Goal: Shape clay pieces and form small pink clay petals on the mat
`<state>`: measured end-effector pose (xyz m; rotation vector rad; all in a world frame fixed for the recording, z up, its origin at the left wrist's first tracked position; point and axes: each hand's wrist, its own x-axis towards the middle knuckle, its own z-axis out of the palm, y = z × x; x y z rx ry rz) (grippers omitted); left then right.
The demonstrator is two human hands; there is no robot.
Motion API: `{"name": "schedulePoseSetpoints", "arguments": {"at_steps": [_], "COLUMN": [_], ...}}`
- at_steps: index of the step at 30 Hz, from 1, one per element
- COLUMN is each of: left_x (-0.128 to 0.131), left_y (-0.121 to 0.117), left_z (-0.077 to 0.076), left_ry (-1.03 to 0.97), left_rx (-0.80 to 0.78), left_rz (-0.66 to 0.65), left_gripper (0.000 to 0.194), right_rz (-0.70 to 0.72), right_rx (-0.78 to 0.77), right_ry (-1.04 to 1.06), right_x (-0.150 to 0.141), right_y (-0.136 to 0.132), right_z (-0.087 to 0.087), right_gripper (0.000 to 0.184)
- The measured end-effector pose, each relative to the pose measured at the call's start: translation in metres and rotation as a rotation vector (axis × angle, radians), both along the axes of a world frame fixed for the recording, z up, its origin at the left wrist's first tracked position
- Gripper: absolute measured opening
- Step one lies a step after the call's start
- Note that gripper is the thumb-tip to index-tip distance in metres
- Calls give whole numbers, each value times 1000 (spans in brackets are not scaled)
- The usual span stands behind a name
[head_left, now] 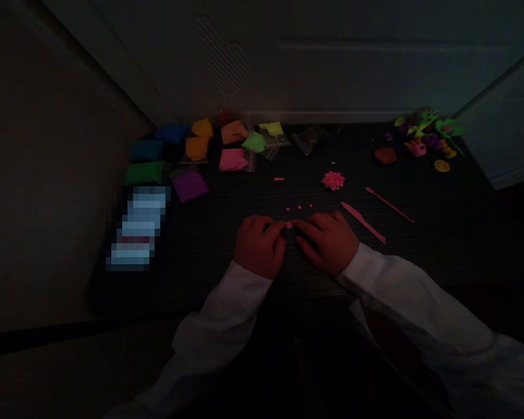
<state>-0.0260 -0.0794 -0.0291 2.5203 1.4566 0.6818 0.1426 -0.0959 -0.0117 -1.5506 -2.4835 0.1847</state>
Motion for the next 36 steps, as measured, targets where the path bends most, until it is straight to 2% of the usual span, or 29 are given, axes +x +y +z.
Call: {"name": "schedulePoseSetpoints", "arguments": {"at_steps": [18,31,36], "left_x": [2,2,0], "left_y": [-1,-1,-1], "left_z": [3,2,3], "left_ry": [49,24,-18], "left_rx": [-36,-32,15], "left_rz": [-12,-11,1], "left_gripper": [31,32,30], "right_rz": [27,56,58], "right_rx": [12,33,37], "right_ry": [-12,-37,-35], "right_x": [1,1,1], "right_y": [0,-1,-1], "right_z": [0,0,-1], "right_gripper": [35,33,34]}}
